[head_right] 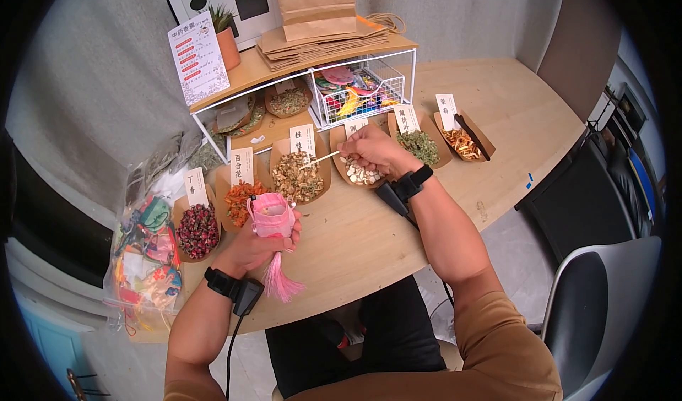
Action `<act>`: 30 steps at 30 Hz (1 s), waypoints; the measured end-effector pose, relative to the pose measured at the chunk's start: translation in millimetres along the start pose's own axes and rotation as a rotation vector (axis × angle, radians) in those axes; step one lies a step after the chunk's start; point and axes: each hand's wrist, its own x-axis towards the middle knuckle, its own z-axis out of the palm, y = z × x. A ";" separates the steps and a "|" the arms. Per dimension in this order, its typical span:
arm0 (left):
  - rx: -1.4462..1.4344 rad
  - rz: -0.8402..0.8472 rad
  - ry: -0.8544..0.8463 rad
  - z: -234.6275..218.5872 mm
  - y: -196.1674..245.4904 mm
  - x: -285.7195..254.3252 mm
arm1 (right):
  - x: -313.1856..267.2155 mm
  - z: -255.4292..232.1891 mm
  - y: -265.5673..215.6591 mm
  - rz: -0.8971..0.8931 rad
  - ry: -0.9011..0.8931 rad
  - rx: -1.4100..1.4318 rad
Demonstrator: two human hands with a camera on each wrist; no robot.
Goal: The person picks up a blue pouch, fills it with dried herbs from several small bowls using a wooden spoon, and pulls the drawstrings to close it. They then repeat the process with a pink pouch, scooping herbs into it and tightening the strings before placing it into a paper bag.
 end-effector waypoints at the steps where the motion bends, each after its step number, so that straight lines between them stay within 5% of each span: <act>1: -0.002 0.004 0.001 0.3 -0.1 0.1 | 0.1 -0.2 -0.2 -0.005 0.000 0.006; 21: 0.015 -0.004 0.006 4.8 1.9 -0.5 | -12.9 -0.9 -12.1 -0.077 0.003 0.086; 30: 0.029 -0.012 0.028 2.7 -1.0 -1.1 | -34.9 11.7 -24.1 -0.218 -0.190 0.079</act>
